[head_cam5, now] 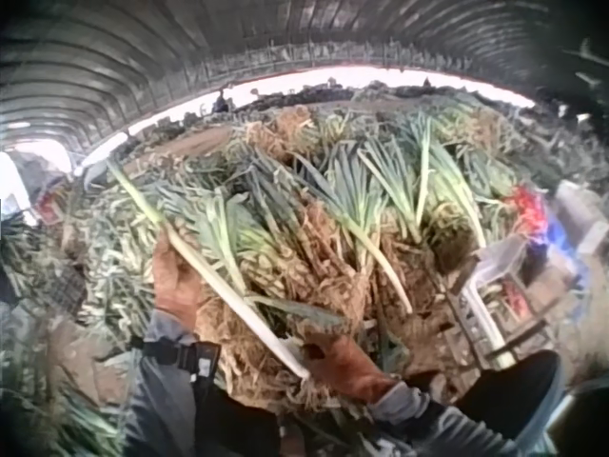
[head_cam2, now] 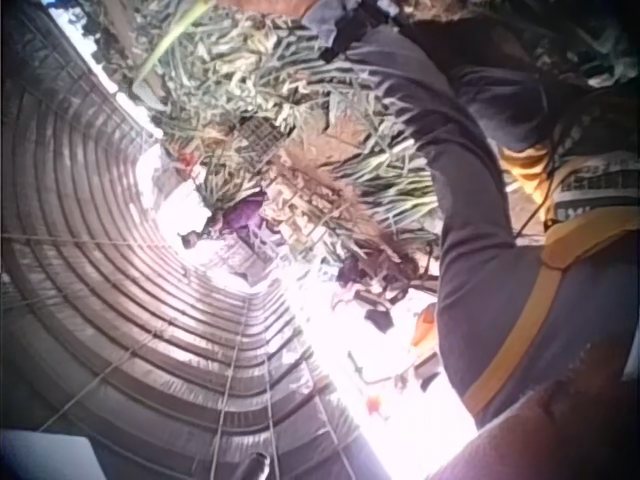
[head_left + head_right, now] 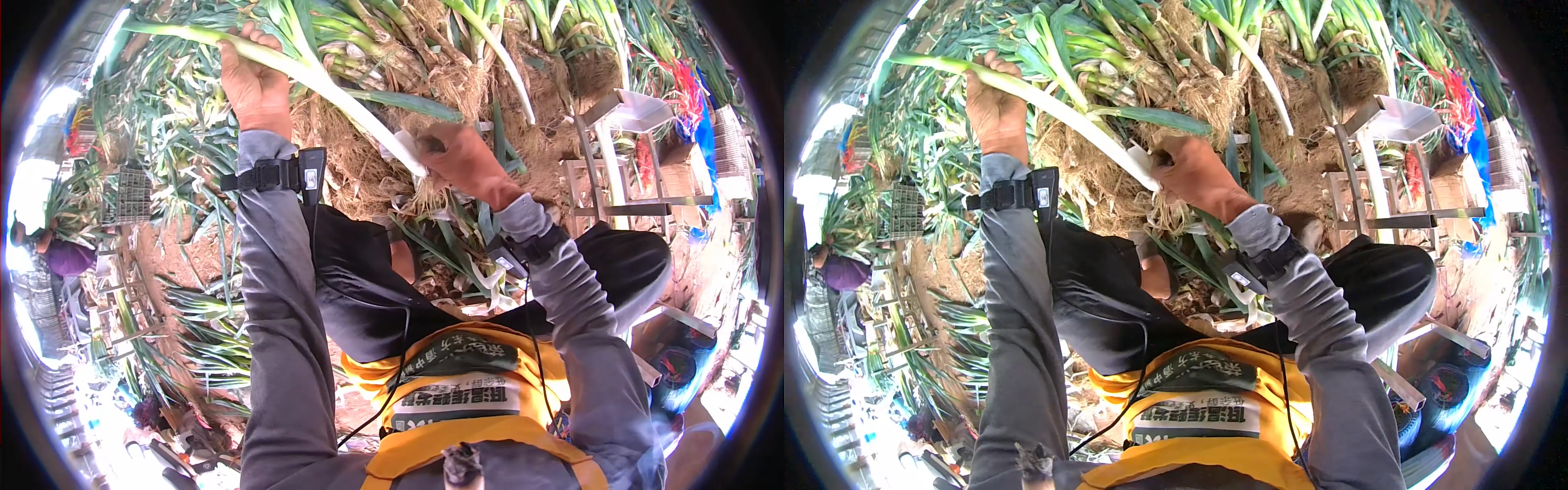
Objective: The recorder is peeling the outer skin and trimming harvested leeks by hand.
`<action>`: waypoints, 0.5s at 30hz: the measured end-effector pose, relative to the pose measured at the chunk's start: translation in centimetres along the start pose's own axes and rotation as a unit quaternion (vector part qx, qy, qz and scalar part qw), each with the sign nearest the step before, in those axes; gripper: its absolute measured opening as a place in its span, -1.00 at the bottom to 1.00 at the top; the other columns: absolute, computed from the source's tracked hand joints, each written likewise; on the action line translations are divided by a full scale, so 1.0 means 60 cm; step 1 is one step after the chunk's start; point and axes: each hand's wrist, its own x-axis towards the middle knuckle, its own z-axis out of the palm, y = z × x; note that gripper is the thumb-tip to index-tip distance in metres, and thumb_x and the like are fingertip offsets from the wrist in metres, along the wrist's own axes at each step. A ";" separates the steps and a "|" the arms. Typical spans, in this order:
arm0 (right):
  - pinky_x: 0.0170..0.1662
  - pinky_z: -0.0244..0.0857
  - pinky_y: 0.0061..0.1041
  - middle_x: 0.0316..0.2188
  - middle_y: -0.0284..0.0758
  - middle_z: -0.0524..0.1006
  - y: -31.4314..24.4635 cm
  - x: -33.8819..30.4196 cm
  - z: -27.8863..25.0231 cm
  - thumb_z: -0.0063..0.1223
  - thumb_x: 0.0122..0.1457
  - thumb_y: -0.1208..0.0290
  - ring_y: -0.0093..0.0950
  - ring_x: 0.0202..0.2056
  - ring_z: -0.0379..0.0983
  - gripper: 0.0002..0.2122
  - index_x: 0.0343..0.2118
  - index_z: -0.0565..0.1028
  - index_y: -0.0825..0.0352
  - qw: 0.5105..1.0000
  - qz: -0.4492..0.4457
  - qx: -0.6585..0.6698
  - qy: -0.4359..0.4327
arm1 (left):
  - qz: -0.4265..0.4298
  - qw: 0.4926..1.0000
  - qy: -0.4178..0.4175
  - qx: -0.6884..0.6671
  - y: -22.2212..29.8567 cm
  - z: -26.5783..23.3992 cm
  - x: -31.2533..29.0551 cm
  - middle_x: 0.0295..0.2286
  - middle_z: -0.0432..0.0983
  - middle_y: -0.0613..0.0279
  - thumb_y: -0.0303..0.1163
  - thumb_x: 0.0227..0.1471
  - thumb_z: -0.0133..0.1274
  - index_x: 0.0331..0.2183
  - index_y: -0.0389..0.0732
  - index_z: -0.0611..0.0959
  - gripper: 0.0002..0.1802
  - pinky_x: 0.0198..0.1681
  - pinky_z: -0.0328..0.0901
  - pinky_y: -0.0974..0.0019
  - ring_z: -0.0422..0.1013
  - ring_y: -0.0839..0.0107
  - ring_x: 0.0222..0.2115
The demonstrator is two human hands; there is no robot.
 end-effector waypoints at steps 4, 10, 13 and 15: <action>-0.59 0.32 -0.61 -0.58 -0.31 0.54 0.025 -0.005 -0.007 0.07 0.23 0.37 -0.60 -0.66 0.45 -0.77 -0.28 0.54 0.50 0.987 0.082 0.135 -0.008 | -0.021 0.999 0.028 -0.011 -0.003 -0.001 0.000 -0.24 0.47 0.03 -0.10 0.30 -0.15 -0.04 -0.30 0.37 -0.56 -0.28 0.41 0.27 0.37 0.32 -0.36; -0.54 0.31 -0.61 -0.53 -0.32 0.54 -0.007 -0.029 0.017 0.14 0.24 0.26 -0.64 -0.60 0.44 -0.67 -0.18 0.54 0.50 0.985 0.043 0.165 0.007 | -0.002 0.996 0.061 0.062 0.024 -0.029 0.002 -0.33 0.51 0.13 -0.01 0.35 -0.36 -0.10 -0.25 0.35 -0.53 -0.41 0.33 0.35 0.33 0.39 -0.45; -0.54 0.31 -0.55 -0.56 -0.31 0.52 0.017 -0.025 0.019 0.19 0.20 0.18 -0.62 -0.62 0.43 -0.63 -0.22 0.57 0.49 0.997 -0.071 0.011 0.021 | 0.024 0.993 0.102 0.060 0.006 -0.016 0.000 -0.37 0.45 0.10 -0.04 0.35 -0.32 -0.20 -0.36 0.42 -0.49 -0.40 0.32 0.33 0.31 0.39 -0.46; -0.56 0.29 -0.51 -0.62 -0.31 0.49 0.015 -0.017 0.030 0.18 0.21 0.22 -0.62 -0.64 0.41 -0.66 -0.21 0.56 0.50 0.979 -0.173 -0.053 0.093 | 0.026 0.993 0.096 0.061 0.010 -0.015 0.000 -0.37 0.45 0.10 -0.03 0.35 -0.34 -0.20 -0.36 0.42 -0.48 -0.41 0.32 0.33 0.31 0.39 -0.46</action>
